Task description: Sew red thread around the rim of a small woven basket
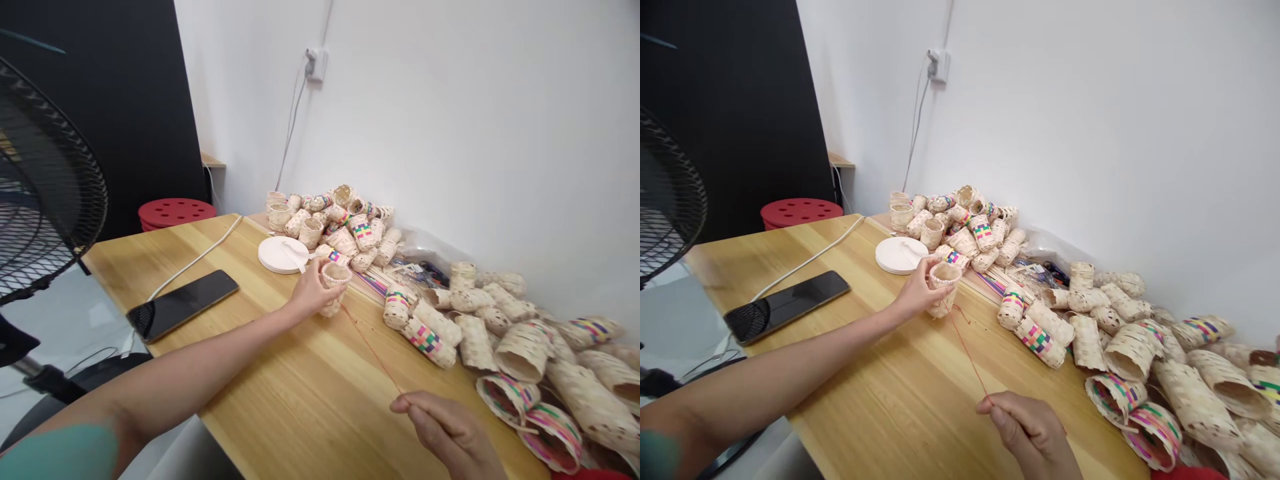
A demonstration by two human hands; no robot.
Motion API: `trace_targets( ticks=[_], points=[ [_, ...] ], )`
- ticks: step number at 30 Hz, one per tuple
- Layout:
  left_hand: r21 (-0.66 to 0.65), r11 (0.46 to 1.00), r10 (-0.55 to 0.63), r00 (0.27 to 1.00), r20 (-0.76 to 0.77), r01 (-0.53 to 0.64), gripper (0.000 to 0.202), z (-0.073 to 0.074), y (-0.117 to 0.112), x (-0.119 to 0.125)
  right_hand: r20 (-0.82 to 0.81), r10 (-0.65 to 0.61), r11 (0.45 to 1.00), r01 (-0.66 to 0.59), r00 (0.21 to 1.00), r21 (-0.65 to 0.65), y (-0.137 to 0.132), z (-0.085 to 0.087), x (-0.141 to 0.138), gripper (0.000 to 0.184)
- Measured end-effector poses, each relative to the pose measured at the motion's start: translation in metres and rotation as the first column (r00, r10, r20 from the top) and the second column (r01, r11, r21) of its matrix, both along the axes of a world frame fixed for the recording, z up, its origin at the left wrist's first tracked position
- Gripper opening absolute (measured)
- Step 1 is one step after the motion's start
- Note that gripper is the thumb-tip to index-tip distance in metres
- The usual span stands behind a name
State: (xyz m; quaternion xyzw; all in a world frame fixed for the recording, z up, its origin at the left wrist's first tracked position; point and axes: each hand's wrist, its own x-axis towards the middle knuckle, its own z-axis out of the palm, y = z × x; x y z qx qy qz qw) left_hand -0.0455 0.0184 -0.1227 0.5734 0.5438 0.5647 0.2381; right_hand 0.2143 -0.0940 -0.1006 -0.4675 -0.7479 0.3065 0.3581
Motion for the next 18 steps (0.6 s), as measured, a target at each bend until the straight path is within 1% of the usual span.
trace_targets(
  ticks=[1,2,3,5,6,8,9,10,12,15,18],
  points=[
    [0.042,0.999,-0.01,0.998,-0.066,0.012,0.067,0.0,0.0,-0.002,0.009,0.004,1.0,-0.004,1.0,0.015,0.001,0.001,0.001,0.034],
    [0.08,0.995,-0.043,0.989,-0.143,0.055,0.066,0.0,0.001,-0.005,0.002,-0.006,1.0,0.006,1.0,0.002,0.003,0.001,0.003,0.034],
    [0.105,0.987,-0.097,0.971,-0.218,0.122,0.061,-0.001,0.002,-0.008,-0.026,-0.032,0.999,0.032,0.999,-0.029,0.006,0.002,0.007,0.034],
    [0.103,0.953,-0.238,0.916,-0.323,0.284,0.045,-0.001,0.005,-0.016,-0.153,-0.119,0.989,0.103,0.981,-0.106,0.014,0.003,0.019,0.034],
    [0.086,0.929,-0.308,0.881,-0.358,0.359,0.038,-0.001,0.007,-0.021,-0.239,-0.163,0.981,0.133,0.957,-0.139,0.017,0.004,0.026,0.034],
    [0.058,0.881,-0.405,0.811,-0.422,0.47,0.034,-0.001,0.011,-0.029,-0.391,-0.223,0.969,0.16,0.893,-0.186,0.021,0.009,0.038,0.034],
    [0.052,0.863,-0.425,0.776,-0.467,0.503,0.036,0.0,0.012,-0.032,-0.44,-0.244,0.964,0.167,0.864,-0.206,0.021,0.012,0.043,0.032],
    [0.049,0.854,-0.423,0.746,-0.514,0.518,0.035,0.0,0.013,-0.035,-0.471,-0.268,0.957,0.178,0.841,-0.227,0.019,0.015,0.046,0.03],
    [0.067,0.868,-0.363,0.72,-0.591,0.492,0.028,0.0,0.014,-0.037,-0.505,-0.319,0.941,0.206,0.802,-0.268,0.014,0.019,0.05,0.025],
    [0.123,0.896,-0.278,0.755,-0.593,0.426,0.019,0.002,0.014,-0.036,-0.534,-0.37,0.921,0.224,0.76,-0.32,0.005,0.019,0.053,0.024],
    [0.126,0.888,-0.307,0.774,-0.554,0.442,0.023,0.004,0.013,-0.035,-0.554,-0.39,0.916,0.249,0.735,-0.315,-0.001,0.013,0.066,0.021]
  ],
)
